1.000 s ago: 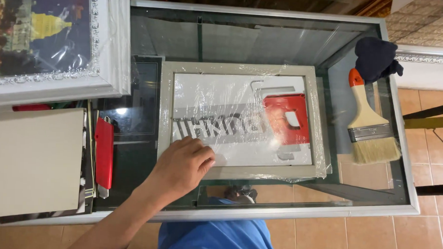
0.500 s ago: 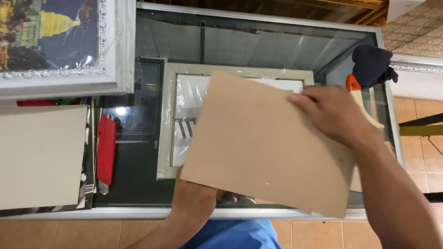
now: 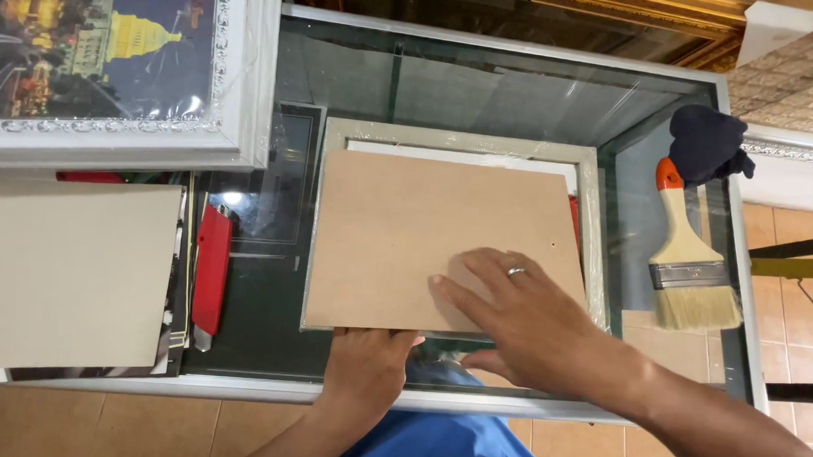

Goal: Assembling a picture frame by inserting the artwork and backboard and cleaning the glass with a brush.

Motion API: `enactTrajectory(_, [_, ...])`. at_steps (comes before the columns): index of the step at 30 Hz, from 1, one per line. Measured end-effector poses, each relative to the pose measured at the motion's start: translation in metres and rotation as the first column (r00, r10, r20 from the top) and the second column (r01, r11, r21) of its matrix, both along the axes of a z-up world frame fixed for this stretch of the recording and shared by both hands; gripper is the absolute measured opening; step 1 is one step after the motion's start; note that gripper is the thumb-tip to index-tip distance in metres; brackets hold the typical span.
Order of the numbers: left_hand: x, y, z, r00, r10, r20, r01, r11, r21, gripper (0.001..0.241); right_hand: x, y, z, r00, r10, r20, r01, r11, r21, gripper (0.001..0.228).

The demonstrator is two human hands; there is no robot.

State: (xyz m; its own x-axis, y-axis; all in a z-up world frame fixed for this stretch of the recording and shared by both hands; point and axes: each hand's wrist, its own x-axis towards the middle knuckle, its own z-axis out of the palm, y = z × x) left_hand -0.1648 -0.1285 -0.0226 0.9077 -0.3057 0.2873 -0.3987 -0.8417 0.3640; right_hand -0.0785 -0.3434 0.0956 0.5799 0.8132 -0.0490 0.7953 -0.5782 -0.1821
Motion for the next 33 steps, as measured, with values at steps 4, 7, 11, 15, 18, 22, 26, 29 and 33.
enactTrajectory(4, [0.001,0.0,0.004,0.999,-0.004,0.05,0.004,1.0,-0.017,0.023,-0.011,0.007,-0.013,0.954,-0.037,0.299,0.051,0.998,-0.038,0.06])
enactTrajectory(7, [0.007,-0.001,0.012,0.996,-0.034,0.086,0.038,0.998,-0.047,0.043,0.004,-0.002,0.034,0.942,-0.067,0.329,0.054,0.997,0.05,0.042])
enactTrajectory(11, [0.008,-0.001,0.017,0.99,-0.015,0.14,0.022,0.999,-0.044,0.042,0.061,-0.018,0.115,0.912,-0.136,0.386,0.06,0.978,0.202,0.019])
enactTrajectory(15, [0.004,0.0,0.015,0.989,-0.009,0.149,0.014,0.999,-0.029,0.037,0.114,-0.003,0.089,0.958,-0.228,-0.172,0.247,0.963,0.104,0.036])
enactTrajectory(18, [0.001,0.0,0.0,0.996,-0.015,0.093,0.018,1.0,-0.025,0.034,0.135,0.005,0.029,0.846,-0.249,-0.472,0.302,0.953,0.038,0.038])
enactTrajectory(22, [-0.005,0.0,-0.016,0.999,-0.032,-0.033,0.031,0.999,-0.012,0.031,0.111,0.013,-0.009,0.897,-0.403,-0.18,0.414,0.91,0.023,0.049])
enactTrajectory(26, [0.001,0.002,0.002,0.999,-0.031,0.034,0.034,0.994,-0.104,0.025,0.018,0.014,0.01,0.946,-0.072,-0.315,0.076,0.997,0.0,0.076])
enactTrajectory(29, [0.002,0.002,0.005,0.997,-0.046,0.056,0.05,0.996,-0.069,0.031,-0.013,0.011,-0.009,0.986,-0.07,-0.149,0.05,0.99,-0.132,0.096])
enactTrajectory(33, [0.005,0.002,0.014,0.998,-0.029,0.054,0.034,0.995,-0.094,0.023,0.001,0.012,-0.006,0.989,-0.138,-0.06,0.136,0.99,-0.034,0.081])
